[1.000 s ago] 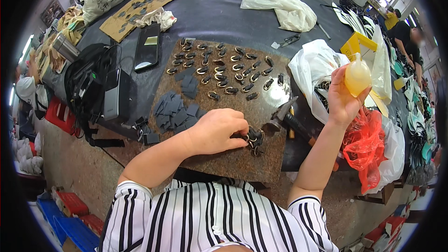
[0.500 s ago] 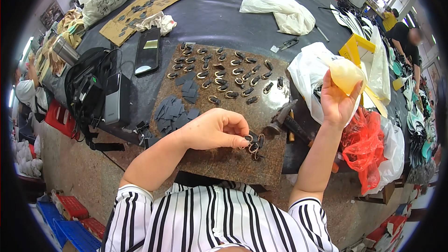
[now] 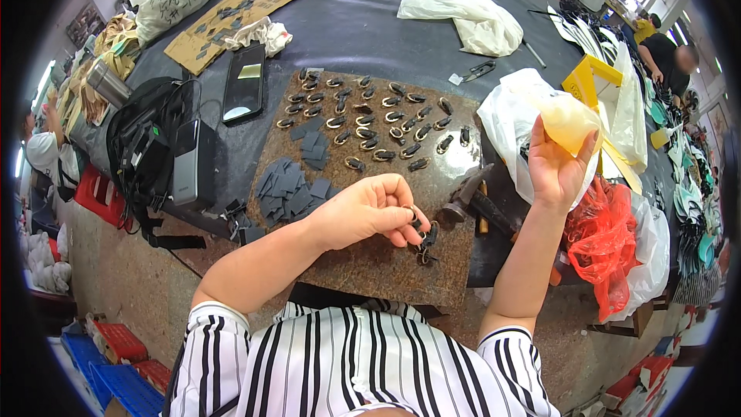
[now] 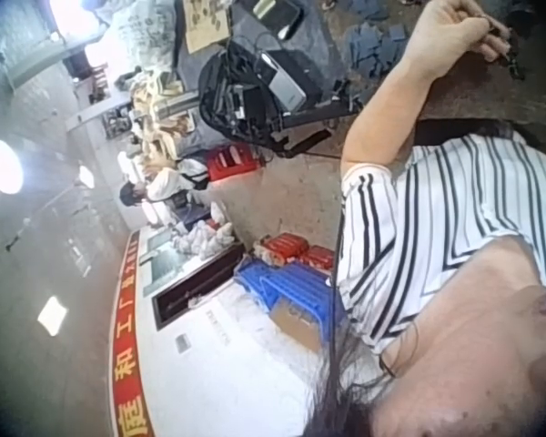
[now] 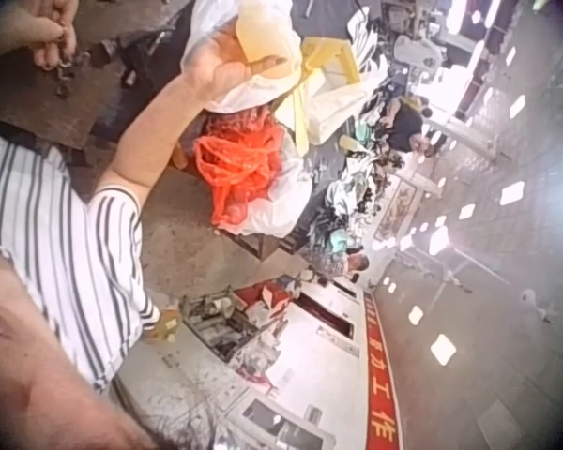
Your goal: Applying glue to small metal and leather shoe components using a squeeze bottle.
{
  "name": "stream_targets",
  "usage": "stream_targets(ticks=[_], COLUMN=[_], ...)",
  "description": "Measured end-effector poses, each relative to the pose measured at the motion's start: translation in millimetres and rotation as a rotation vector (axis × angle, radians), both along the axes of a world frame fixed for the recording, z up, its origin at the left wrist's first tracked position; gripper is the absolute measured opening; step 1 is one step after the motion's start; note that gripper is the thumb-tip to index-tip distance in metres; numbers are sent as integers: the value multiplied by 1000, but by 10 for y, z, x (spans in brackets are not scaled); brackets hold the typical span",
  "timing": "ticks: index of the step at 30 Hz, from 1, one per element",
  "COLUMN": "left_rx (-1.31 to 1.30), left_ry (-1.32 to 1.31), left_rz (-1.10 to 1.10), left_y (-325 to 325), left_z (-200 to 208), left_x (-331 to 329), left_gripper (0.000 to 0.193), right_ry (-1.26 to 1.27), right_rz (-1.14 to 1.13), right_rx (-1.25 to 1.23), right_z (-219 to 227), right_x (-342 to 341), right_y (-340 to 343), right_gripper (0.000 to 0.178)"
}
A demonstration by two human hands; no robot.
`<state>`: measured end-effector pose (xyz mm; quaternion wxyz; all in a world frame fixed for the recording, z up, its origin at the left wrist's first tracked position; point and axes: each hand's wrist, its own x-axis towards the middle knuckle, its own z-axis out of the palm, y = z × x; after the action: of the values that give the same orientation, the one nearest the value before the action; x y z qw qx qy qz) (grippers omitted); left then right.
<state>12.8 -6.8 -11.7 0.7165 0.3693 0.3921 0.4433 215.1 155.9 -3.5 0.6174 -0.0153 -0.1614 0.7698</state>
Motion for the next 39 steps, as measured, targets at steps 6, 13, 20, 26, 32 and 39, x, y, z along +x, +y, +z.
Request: stream_targets(ticks=[6,13,20,26,32,39], left_rx=[-52,134,136,187,221,218], left_ry=[11,-14,-283,-214,-201,-174], left_rz=[-24,197,505,534,510,503], left_y=[-18,-12,14,1,4,-6], left_z=[-17,-62,-12,-44,-45,-25], left_x=[11,-74,-200,-214,-219,-220], left_gripper=[13,6,13,13,10,10], right_ry=[-18,-38,-149,-297,-352,-426], right_rz=[-7,-14,-72,-205,-214,-305], right_rx=[-5,32,125,256,382,411], right_z=[8,23,30,-45,-52,-6], right_x=[-1,-61,-151,-208,-214,-275], right_y=[1,-51,-240,-371,-417,-519], right_gripper=[41,41,50,53,53,56])
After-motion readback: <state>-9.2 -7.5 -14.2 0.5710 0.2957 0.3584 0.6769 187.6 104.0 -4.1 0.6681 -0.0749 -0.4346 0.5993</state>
